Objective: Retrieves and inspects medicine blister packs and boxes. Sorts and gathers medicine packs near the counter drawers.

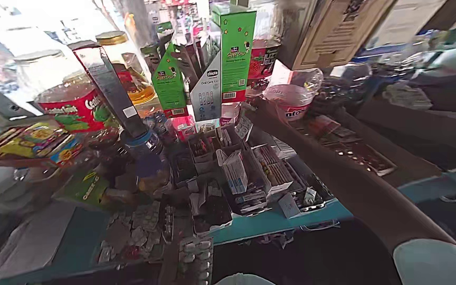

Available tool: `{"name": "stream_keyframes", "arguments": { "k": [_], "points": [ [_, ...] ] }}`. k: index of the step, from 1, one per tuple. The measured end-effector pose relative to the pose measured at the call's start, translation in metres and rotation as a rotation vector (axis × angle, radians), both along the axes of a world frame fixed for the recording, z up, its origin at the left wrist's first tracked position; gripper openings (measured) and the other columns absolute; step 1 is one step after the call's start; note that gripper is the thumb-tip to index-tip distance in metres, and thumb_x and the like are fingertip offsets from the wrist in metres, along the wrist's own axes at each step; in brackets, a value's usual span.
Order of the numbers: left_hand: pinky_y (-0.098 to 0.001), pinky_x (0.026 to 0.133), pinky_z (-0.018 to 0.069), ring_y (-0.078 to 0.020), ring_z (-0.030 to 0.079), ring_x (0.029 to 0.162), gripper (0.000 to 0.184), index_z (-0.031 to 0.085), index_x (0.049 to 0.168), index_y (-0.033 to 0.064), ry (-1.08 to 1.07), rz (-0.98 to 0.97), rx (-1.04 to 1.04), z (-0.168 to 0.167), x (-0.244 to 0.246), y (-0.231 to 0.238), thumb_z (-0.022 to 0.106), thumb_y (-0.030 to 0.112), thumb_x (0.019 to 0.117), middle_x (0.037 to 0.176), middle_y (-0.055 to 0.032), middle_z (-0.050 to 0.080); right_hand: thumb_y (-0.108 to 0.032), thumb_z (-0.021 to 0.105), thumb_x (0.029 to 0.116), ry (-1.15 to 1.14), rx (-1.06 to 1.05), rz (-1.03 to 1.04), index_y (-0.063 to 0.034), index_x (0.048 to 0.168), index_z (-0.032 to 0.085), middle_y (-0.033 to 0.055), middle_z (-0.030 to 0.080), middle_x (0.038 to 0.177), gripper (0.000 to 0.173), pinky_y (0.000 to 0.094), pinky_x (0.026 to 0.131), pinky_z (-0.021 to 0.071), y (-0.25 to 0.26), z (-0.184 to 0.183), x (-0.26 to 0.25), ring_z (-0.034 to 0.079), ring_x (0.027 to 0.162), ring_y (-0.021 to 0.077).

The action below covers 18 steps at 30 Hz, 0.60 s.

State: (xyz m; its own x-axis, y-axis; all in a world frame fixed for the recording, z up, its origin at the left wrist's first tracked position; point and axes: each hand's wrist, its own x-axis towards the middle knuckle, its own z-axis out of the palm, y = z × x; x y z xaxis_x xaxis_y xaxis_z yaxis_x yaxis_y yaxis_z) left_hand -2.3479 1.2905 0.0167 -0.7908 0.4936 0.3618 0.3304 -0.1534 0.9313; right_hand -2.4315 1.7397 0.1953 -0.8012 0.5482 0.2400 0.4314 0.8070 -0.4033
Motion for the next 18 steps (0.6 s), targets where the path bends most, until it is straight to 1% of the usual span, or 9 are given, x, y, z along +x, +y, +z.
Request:
{"name": "stream_keyframes", "arguments": {
  "k": [2,5,9,12,13,15,16,17,18],
  "points": [
    [-0.0343,0.108,0.0501,-0.0131,0.057,0.128,0.065,0.039,0.151,-0.0036,0.053,0.117,-0.031,0.005,0.025,0.004,0.068,0.004,0.0935,0.146,-0.0087,0.055,-0.039,0.054,0.1001,-0.079,-0.005,0.003,-0.0087,0.118,0.063,0.0208,0.069,0.106,0.036,0.0656,0.075,0.0505,0.003,-0.010,-0.025,0.068,0.100,0.0432],
    [-0.0291,0.102,0.0547,-0.0058,0.063,0.120,0.067,0.044,0.151,0.0102,0.014,0.278,-0.059,0.016,0.058,0.009,0.069,-0.002,0.0895,0.138,0.0069,0.062,-0.037,0.052,0.0988,-0.132,-0.027,-0.013,-0.0039,0.118,0.059,0.0239,0.069,0.109,0.039,0.0657,0.076,0.0500,-0.002,-0.020,-0.047,0.067,0.104,0.0447],
    [-0.0328,0.101,0.0563,-0.0111,0.064,0.119,0.069,0.039,0.152,0.0079,-0.034,0.339,-0.041,0.019,0.079,0.012,0.065,-0.006,0.0898,0.137,0.0014,0.062,-0.038,0.061,0.0910,-0.184,-0.010,-0.008,0.0001,0.120,0.058,0.0268,0.068,0.110,0.048,0.0666,0.076,0.0496,-0.006,-0.036,-0.063,0.067,0.104,0.0464],
    [-0.0294,0.099,0.0570,-0.0077,0.065,0.116,0.068,0.042,0.152,0.0163,-0.076,0.405,-0.028,0.020,0.091,0.013,0.067,0.000,0.0917,0.136,0.0075,0.063,-0.052,0.062,0.0938,-0.240,0.001,0.071,0.0051,0.136,0.050,0.0332,0.063,0.121,0.072,0.0723,0.087,0.0456,-0.003,-0.047,-0.066,0.061,0.114,0.0524],
    [-0.0290,0.099,0.0573,-0.0072,0.065,0.116,0.068,0.041,0.152,0.0158,-0.089,0.432,-0.031,0.020,0.094,0.013,0.069,0.002,0.0914,0.136,0.0079,0.063,-0.058,0.061,0.0942,-0.227,0.019,0.119,0.0055,0.134,0.052,0.0344,0.063,0.121,0.076,0.0745,0.088,0.0439,-0.001,-0.046,-0.064,0.060,0.115,0.0540],
    [-0.0298,0.100,0.0568,-0.0084,0.064,0.119,0.071,0.037,0.153,0.0127,-0.125,0.448,-0.037,0.014,0.099,0.008,0.071,0.006,0.0912,0.140,0.0061,0.060,-0.059,0.059,0.0961,-0.211,0.016,0.226,0.0016,0.128,0.061,0.0339,0.064,0.119,0.069,0.0785,0.088,0.0424,-0.008,-0.026,-0.044,0.060,0.114,0.0558],
    [-0.0298,0.101,0.0567,-0.0093,0.064,0.119,0.072,0.035,0.153,0.0089,-0.136,0.436,-0.055,0.011,0.102,0.004,0.071,0.007,0.0913,0.140,0.0039,0.059,-0.054,0.059,0.0978,-0.226,0.000,0.284,-0.0017,0.125,0.064,0.0322,0.065,0.116,0.059,0.0787,0.086,0.0425,-0.016,-0.009,-0.027,0.061,0.111,0.0550],
    [-0.0305,0.100,0.0571,-0.0108,0.064,0.118,0.070,0.036,0.152,0.0058,-0.138,0.411,-0.072,0.007,0.101,0.002,0.071,0.008,0.0915,0.139,0.0011,0.060,-0.046,0.061,0.0980,-0.214,-0.010,0.351,-0.0061,0.119,0.068,0.0270,0.068,0.108,0.046,0.0752,0.081,0.0451,-0.021,0.009,-0.010,0.064,0.101,0.0498],
    [-0.0297,0.099,0.0578,-0.0100,0.066,0.116,0.063,0.042,0.148,0.0066,-0.130,0.385,-0.107,0.004,0.100,0.000,0.071,0.010,0.0921,0.135,0.0016,0.063,-0.036,0.062,0.0975,-0.169,-0.021,0.444,-0.0100,0.115,0.070,0.0196,0.069,0.098,0.032,0.0668,0.074,0.0473,-0.025,0.026,0.013,0.065,0.088,0.0401]
  ]
}}
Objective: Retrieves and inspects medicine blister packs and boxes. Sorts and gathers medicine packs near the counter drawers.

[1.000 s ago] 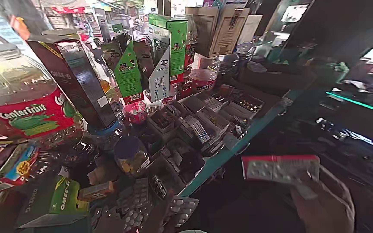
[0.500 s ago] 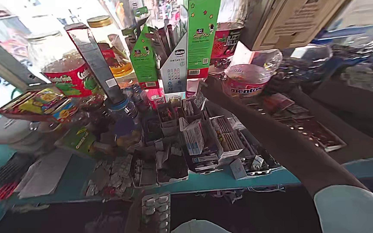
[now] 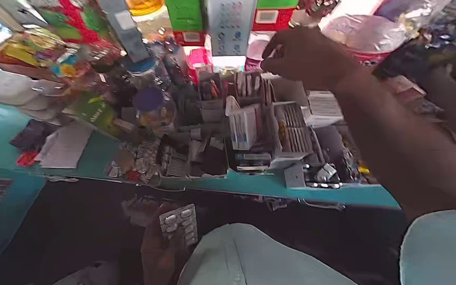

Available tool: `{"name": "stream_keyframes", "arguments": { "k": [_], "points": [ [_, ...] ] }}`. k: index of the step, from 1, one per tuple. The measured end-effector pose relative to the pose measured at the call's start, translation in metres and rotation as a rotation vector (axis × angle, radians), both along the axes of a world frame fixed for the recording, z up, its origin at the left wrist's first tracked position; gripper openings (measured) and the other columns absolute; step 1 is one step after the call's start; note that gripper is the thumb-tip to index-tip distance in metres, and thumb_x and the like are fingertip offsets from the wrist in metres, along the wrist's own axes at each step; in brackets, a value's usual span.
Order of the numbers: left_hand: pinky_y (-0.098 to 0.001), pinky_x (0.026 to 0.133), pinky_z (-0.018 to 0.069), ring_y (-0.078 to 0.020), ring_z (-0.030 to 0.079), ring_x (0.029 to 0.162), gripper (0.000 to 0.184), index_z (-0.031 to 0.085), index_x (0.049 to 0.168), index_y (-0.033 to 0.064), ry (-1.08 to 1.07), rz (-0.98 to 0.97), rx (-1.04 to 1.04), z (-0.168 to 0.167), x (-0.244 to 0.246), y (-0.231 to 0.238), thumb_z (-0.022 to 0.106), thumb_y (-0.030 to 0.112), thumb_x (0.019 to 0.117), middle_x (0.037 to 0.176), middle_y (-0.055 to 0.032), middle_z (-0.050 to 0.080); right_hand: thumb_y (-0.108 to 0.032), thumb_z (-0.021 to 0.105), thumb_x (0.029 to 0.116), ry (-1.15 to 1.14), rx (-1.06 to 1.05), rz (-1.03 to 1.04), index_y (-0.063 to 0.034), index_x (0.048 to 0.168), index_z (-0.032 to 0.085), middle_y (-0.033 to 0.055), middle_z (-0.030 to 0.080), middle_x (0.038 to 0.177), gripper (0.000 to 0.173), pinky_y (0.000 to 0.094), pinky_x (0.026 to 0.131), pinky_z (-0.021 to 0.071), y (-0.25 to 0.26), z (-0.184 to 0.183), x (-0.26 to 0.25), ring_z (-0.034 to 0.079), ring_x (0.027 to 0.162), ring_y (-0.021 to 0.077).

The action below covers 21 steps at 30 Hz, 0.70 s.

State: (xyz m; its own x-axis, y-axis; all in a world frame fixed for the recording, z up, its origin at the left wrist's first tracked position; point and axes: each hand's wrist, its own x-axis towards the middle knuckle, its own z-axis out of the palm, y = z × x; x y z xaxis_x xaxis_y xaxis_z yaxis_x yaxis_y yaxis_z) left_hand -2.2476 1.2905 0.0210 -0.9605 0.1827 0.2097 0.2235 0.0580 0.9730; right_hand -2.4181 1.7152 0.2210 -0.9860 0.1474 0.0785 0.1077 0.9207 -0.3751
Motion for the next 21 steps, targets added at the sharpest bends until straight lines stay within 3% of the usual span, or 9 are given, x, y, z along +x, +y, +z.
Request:
{"name": "stream_keyframes", "arguments": {
  "k": [2,4,6,9,13,15,17,19,21],
  "points": [
    [-0.0247,0.092,0.0602,-0.0031,0.070,0.105,0.041,0.063,0.130,0.0200,0.024,-0.055,-0.091,-0.002,-0.004,-0.002,0.075,0.017,0.0915,0.117,0.0117,0.073,-0.022,0.063,0.0946,0.105,-0.081,0.194,-0.0189,0.111,0.070,-0.0020,0.066,0.090,0.019,0.0370,0.062,0.0501,-0.007,0.029,0.063,0.060,0.073,0.0101],
    [-0.0229,0.088,0.0609,-0.0001,0.071,0.099,0.030,0.070,0.119,0.0274,0.029,-0.184,-0.129,-0.002,-0.012,-0.002,0.075,0.019,0.0915,0.109,0.0161,0.075,-0.013,0.058,0.0930,0.214,-0.213,0.388,-0.0168,0.120,0.067,-0.0085,0.069,0.107,0.029,0.0206,0.075,0.0556,-0.009,0.044,0.135,0.063,0.091,-0.0005],
    [-0.0245,0.087,0.0613,-0.0017,0.072,0.096,0.024,0.073,0.115,0.0253,0.018,-0.345,-0.088,-0.006,-0.024,0.001,0.074,0.017,0.0929,0.106,0.0135,0.076,-0.009,0.056,0.0926,0.389,-0.369,0.474,-0.0088,0.124,0.064,-0.0009,0.069,0.117,0.033,0.0284,0.086,0.0607,-0.006,0.036,0.204,0.066,0.102,0.0108],
    [-0.0239,0.084,0.0608,-0.0008,0.071,0.092,0.013,0.075,0.105,0.0125,0.036,-0.516,-0.048,-0.013,-0.036,0.014,0.075,0.013,0.0920,0.100,0.0087,0.077,-0.026,0.061,0.0982,0.703,-0.621,0.291,-0.0158,0.104,0.071,0.0016,0.075,0.102,0.016,0.0375,0.075,0.0654,-0.024,-0.005,0.296,0.074,0.091,0.0219],
    [-0.0204,0.086,0.0600,0.0041,0.070,0.094,0.013,0.074,0.104,0.0135,0.021,-0.717,-0.124,-0.017,-0.049,0.031,0.075,0.017,0.0913,0.099,0.0113,0.076,-0.022,0.061,0.0999,0.279,-0.878,-0.027,-0.0154,0.121,0.072,0.0039,0.073,0.119,0.025,0.0316,0.086,0.0606,-0.025,-0.101,0.366,0.070,0.103,0.0164],
    [-0.0204,0.086,0.0605,0.0033,0.070,0.093,0.014,0.075,0.104,0.0152,0.006,-0.758,-0.101,-0.027,-0.048,0.041,0.075,0.017,0.0907,0.099,0.0119,0.076,-0.003,0.056,0.0929,-0.003,-0.721,-0.385,-0.0077,0.129,0.065,0.0091,0.069,0.124,0.038,0.0359,0.087,0.0584,-0.020,-0.171,0.367,0.068,0.107,0.0192],
    [-0.0209,0.086,0.0607,0.0010,0.071,0.094,0.015,0.075,0.106,0.0152,0.037,-0.797,-0.073,-0.034,-0.043,0.052,0.074,0.017,0.0911,0.101,0.0101,0.076,0.003,0.050,0.0925,-0.259,-0.424,-0.631,-0.0104,0.145,0.055,0.0134,0.059,0.143,0.055,0.0514,0.102,0.0508,-0.012,-0.240,0.359,0.061,0.125,0.0300],
    [-0.0212,0.086,0.0609,-0.0001,0.071,0.094,0.017,0.075,0.108,0.0152,0.086,-0.819,-0.066,-0.032,-0.031,0.062,0.073,0.019,0.0919,0.102,0.0094,0.077,-0.001,0.050,0.0927,-0.391,-0.193,-0.632,-0.0188,0.153,0.048,0.0092,0.044,0.159,0.063,0.0623,0.103,0.0481,-0.001,-0.289,0.354,0.053,0.137,0.0368],
    [-0.0210,0.087,0.0605,0.0004,0.071,0.095,0.017,0.075,0.108,0.0157,0.144,-0.792,-0.080,-0.025,-0.011,0.066,0.074,0.020,0.0917,0.102,0.0102,0.076,-0.006,0.057,0.0927,-0.484,-0.106,-0.539,-0.0207,0.155,0.044,0.0116,0.040,0.162,0.066,0.0670,0.095,0.0487,0.009,-0.315,0.348,0.052,0.134,0.0436]
  ]
}}
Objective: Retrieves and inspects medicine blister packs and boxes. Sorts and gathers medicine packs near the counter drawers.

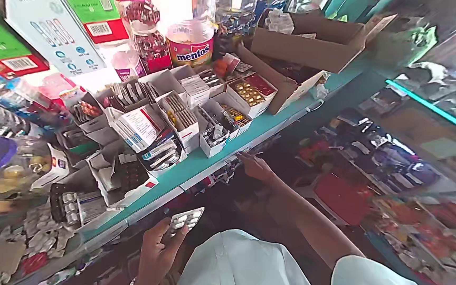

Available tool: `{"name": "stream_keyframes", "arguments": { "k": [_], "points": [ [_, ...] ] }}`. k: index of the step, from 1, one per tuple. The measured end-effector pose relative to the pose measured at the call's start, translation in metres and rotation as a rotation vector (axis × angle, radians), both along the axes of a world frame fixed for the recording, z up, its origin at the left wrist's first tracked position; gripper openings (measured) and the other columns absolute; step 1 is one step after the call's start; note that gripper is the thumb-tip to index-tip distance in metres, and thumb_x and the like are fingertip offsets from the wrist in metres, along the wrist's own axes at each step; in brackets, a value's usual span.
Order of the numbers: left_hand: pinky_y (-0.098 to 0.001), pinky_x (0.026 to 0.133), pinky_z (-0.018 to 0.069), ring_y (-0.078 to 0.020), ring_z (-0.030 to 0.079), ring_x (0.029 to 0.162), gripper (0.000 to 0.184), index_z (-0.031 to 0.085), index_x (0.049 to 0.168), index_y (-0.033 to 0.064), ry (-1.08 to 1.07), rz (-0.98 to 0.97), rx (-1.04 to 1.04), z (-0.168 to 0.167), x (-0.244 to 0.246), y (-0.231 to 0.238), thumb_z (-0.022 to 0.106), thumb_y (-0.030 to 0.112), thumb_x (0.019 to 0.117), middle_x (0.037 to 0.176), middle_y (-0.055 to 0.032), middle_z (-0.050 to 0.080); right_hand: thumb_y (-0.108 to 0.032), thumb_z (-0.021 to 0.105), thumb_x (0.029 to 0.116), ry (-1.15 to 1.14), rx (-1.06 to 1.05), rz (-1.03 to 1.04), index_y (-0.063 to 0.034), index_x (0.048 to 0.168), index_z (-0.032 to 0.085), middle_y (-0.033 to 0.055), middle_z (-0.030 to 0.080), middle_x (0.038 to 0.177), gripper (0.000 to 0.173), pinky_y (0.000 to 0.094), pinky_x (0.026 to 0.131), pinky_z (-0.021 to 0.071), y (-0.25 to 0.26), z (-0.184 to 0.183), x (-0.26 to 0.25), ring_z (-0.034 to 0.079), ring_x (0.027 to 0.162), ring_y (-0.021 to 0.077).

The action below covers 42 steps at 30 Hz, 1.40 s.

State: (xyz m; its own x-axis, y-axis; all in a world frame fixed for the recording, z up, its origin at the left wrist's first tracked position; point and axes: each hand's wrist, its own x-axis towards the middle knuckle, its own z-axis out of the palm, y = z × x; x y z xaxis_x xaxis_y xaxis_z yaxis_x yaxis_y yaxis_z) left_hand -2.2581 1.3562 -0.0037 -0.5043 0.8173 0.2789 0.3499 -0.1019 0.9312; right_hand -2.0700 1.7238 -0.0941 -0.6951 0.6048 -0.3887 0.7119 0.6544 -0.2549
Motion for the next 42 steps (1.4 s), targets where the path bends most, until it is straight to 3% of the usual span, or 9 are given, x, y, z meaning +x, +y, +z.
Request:
{"name": "stream_keyframes", "arguments": {
  "k": [5,10,15,23,28,33,36,39,42],
  "points": [
    [-0.0212,0.089,0.0596,0.0033,0.070,0.095,0.018,0.074,0.107,0.0068,0.014,0.151,-0.060,0.009,0.084,-0.001,0.073,0.007,0.0891,0.100,0.0092,0.077,-0.019,0.074,0.0868,-0.087,-0.034,0.139,-0.0197,0.147,0.052,0.0248,0.052,0.144,0.064,0.0721,0.084,0.0499,0.032,-0.029,-0.003,0.060,0.115,0.0514],
    [-0.0227,0.086,0.0605,0.0015,0.071,0.090,0.015,0.073,0.103,0.0001,-0.037,0.307,-0.090,-0.012,0.197,0.016,0.072,0.005,0.0884,0.095,0.0044,0.077,-0.019,0.075,0.0859,-0.054,-0.084,0.204,-0.0094,0.141,0.053,0.0252,0.052,0.144,0.060,0.0702,0.086,0.0500,0.040,-0.030,0.001,0.058,0.120,0.0492],
    [-0.0199,0.085,0.0596,0.0045,0.070,0.089,0.016,0.072,0.098,-0.0051,0.074,0.334,-0.125,0.021,0.276,0.017,0.074,0.007,0.0890,0.091,0.0009,0.076,-0.024,0.073,0.0886,-0.042,-0.132,0.241,-0.0088,0.141,0.056,0.0232,0.057,0.141,0.057,0.0724,0.090,0.0470,0.030,-0.022,0.014,0.057,0.123,0.0478],
    [-0.0229,0.083,0.0612,0.0003,0.071,0.086,0.017,0.071,0.103,-0.0030,-0.055,0.673,-0.240,0.008,0.307,-0.008,0.071,0.001,0.0864,0.092,0.0012,0.076,-0.026,0.065,0.0921,-0.187,-0.172,0.307,-0.0101,0.143,0.051,0.0239,0.052,0.145,0.056,0.0643,0.085,0.0529,-0.012,-0.029,0.117,0.062,0.116,0.0457],
    [-0.0233,0.082,0.0622,-0.0031,0.073,0.087,0.019,0.073,0.104,0.0008,-0.118,0.667,-0.195,0.008,0.300,0.000,0.071,-0.001,0.0861,0.095,0.0022,0.077,-0.030,0.061,0.0955,-0.287,-0.205,0.288,-0.0173,0.135,0.060,0.0195,0.058,0.138,0.042,0.0606,0.083,0.0549,-0.046,-0.030,0.180,0.065,0.112,0.0420],
    [-0.0244,0.080,0.0629,-0.0051,0.073,0.086,0.017,0.075,0.105,0.0061,-0.083,0.622,-0.123,0.006,0.277,0.005,0.072,0.008,0.0890,0.095,0.0030,0.077,-0.037,0.060,0.0967,-0.261,-0.245,0.288,-0.0225,0.136,0.064,0.0166,0.062,0.136,0.042,0.0633,0.088,0.0530,-0.046,-0.027,0.187,0.065,0.115,0.0407],
    [-0.0243,0.083,0.0622,-0.0038,0.073,0.090,0.019,0.074,0.107,0.0077,-0.057,0.687,-0.089,0.003,0.268,-0.004,0.073,0.010,0.0885,0.099,0.0052,0.077,-0.034,0.065,0.0976,-0.035,-0.531,0.398,-0.0186,0.132,0.069,0.0121,0.070,0.126,0.038,0.0589,0.096,0.0520,-0.038,0.022,0.186,0.067,0.113,0.0321],
    [-0.0278,0.083,0.0625,-0.0083,0.073,0.090,0.022,0.073,0.112,0.0068,-0.229,0.783,0.032,-0.001,0.262,-0.012,0.069,0.007,0.0905,0.100,0.0019,0.077,-0.037,0.068,0.0952,0.529,-1.012,0.249,-0.0122,0.109,0.074,-0.0012,0.073,0.097,0.029,0.0322,0.078,0.0579,-0.040,0.049,0.153,0.068,0.085,0.0099],
    [-0.0345,0.079,0.0641,-0.0150,0.075,0.087,0.022,0.066,0.118,0.0045,-0.577,0.850,0.218,-0.007,0.257,-0.016,0.058,0.008,0.0974,0.099,-0.0058,0.076,-0.031,0.045,0.1037,0.752,-1.465,-0.131,-0.0105,0.113,0.063,-0.0024,0.067,0.087,0.029,0.0271,0.068,0.0548,-0.047,0.035,0.082,0.063,0.075,0.0077]
  ]
}}
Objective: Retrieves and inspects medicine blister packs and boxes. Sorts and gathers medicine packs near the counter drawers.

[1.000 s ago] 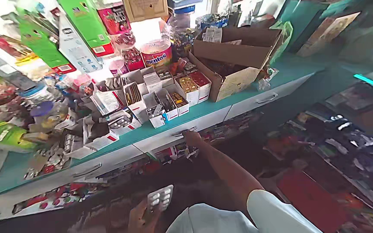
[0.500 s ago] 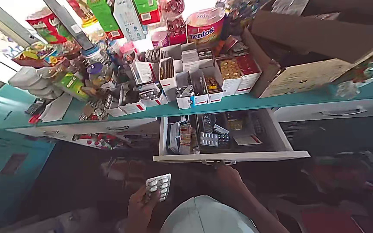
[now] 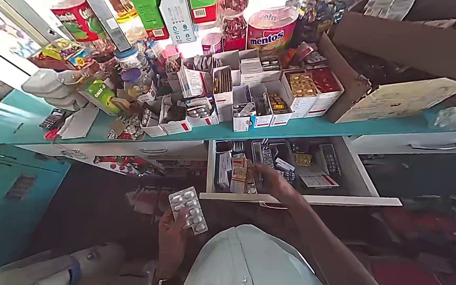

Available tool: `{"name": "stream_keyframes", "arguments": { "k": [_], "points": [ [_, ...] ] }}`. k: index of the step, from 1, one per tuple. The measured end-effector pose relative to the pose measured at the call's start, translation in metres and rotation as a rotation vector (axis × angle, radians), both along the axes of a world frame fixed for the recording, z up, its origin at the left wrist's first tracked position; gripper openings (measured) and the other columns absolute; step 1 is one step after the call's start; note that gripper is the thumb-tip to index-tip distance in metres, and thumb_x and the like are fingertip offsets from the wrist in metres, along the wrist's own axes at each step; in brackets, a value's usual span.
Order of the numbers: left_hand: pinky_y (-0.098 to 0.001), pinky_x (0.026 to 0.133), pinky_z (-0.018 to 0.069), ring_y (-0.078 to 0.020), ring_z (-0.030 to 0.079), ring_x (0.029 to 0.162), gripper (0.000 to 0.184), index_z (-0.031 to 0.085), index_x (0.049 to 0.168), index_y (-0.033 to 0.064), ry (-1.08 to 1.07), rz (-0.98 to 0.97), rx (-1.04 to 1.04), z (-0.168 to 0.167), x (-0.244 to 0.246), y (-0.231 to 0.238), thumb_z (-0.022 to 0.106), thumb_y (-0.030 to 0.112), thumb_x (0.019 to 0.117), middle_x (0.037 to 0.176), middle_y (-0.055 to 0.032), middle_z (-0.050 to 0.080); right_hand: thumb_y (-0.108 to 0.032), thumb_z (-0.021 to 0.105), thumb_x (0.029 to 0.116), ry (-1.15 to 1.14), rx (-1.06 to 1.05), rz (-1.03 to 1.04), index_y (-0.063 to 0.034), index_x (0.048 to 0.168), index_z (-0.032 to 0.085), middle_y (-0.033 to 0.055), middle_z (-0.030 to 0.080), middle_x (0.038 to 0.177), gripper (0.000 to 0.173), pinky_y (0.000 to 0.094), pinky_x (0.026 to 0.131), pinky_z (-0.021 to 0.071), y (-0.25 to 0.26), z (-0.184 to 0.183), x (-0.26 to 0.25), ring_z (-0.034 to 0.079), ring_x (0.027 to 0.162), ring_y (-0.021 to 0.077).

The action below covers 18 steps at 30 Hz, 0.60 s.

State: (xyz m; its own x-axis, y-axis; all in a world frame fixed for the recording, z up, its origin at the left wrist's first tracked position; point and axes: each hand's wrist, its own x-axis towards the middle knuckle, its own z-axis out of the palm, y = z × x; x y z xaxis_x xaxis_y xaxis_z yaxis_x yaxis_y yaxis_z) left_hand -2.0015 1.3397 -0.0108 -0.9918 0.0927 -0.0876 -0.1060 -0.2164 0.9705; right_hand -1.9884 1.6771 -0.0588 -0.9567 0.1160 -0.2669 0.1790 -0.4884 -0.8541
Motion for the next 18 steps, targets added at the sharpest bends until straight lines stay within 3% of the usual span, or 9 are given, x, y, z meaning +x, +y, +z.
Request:
{"name": "stream_keyframes", "arguments": {
  "k": [2,3,5,7,9,13,18],
  "points": [
    [-0.0378,0.080,0.0640,-0.0177,0.075,0.089,0.025,0.062,0.123,0.0051,-0.123,0.002,0.180,-0.001,-0.003,-0.007,0.053,0.012,0.1003,0.101,-0.0094,0.075,-0.025,0.027,0.1014,-0.125,-0.235,-0.099,-0.0102,0.118,0.061,0.0018,0.065,0.079,0.041,0.0312,0.058,0.0530,0.000,-0.010,-0.048,0.061,0.065,0.0124],
    [-0.0393,0.080,0.0636,-0.0187,0.074,0.091,0.029,0.060,0.126,0.0053,-0.161,-0.003,0.236,-0.001,-0.002,-0.011,0.053,0.012,0.0987,0.103,-0.0107,0.074,-0.020,0.028,0.1009,-0.185,-0.243,-0.114,-0.0107,0.122,0.059,0.0015,0.063,0.078,0.039,0.0302,0.056,0.0524,0.001,-0.016,-0.066,0.059,0.063,0.0118],
    [-0.0416,0.082,0.0632,-0.0212,0.074,0.094,0.033,0.058,0.128,0.0058,-0.175,-0.018,0.309,0.000,0.002,-0.022,0.056,0.009,0.0948,0.107,-0.0122,0.074,-0.002,0.039,0.0979,-0.258,-0.128,-0.113,-0.0070,0.136,0.052,0.0050,0.061,0.094,0.040,0.0320,0.066,0.0522,0.004,-0.032,-0.093,0.058,0.074,0.0132],
    [-0.0443,0.084,0.0628,-0.0234,0.074,0.097,0.039,0.055,0.130,0.0055,-0.170,-0.020,0.332,-0.003,0.007,-0.033,0.057,0.005,0.0918,0.110,-0.0133,0.074,0.006,0.050,0.0928,-0.314,-0.004,-0.165,-0.0019,0.136,0.050,0.0112,0.064,0.106,0.044,0.0359,0.071,0.0547,0.003,-0.046,-0.113,0.062,0.083,0.0175],
    [-0.0453,0.084,0.0628,-0.0243,0.074,0.098,0.040,0.052,0.133,0.0059,-0.168,-0.004,0.321,-0.003,0.012,-0.042,0.055,0.004,0.0926,0.112,-0.0138,0.073,0.005,0.061,0.0911,-0.333,0.064,-0.300,0.0010,0.130,0.052,0.0163,0.065,0.107,0.040,0.0414,0.070,0.0570,0.003,-0.060,-0.134,0.064,0.086,0.0230],
    [-0.0463,0.087,0.0618,-0.0257,0.073,0.102,0.042,0.048,0.139,0.0041,-0.152,0.020,0.320,-0.007,0.019,-0.055,0.051,0.004,0.0969,0.117,-0.0159,0.071,0.004,0.062,0.0925,-0.289,0.021,-0.584,0.0042,0.132,0.051,0.0210,0.064,0.110,0.041,0.0453,0.074,0.0601,-0.002,-0.069,-0.167,0.067,0.090,0.0275],
    [-0.0467,0.087,0.0617,-0.0266,0.072,0.102,0.041,0.050,0.137,0.0028,-0.168,0.073,0.296,-0.003,0.018,-0.053,0.052,0.004,0.0964,0.116,-0.0167,0.071,-0.012,0.053,0.1040,-0.265,0.030,-0.552,0.0028,0.136,0.052,0.0184,0.060,0.130,0.036,0.0442,0.097,0.0529,-0.010,-0.075,-0.179,0.060,0.116,0.0253]
  ]
}}
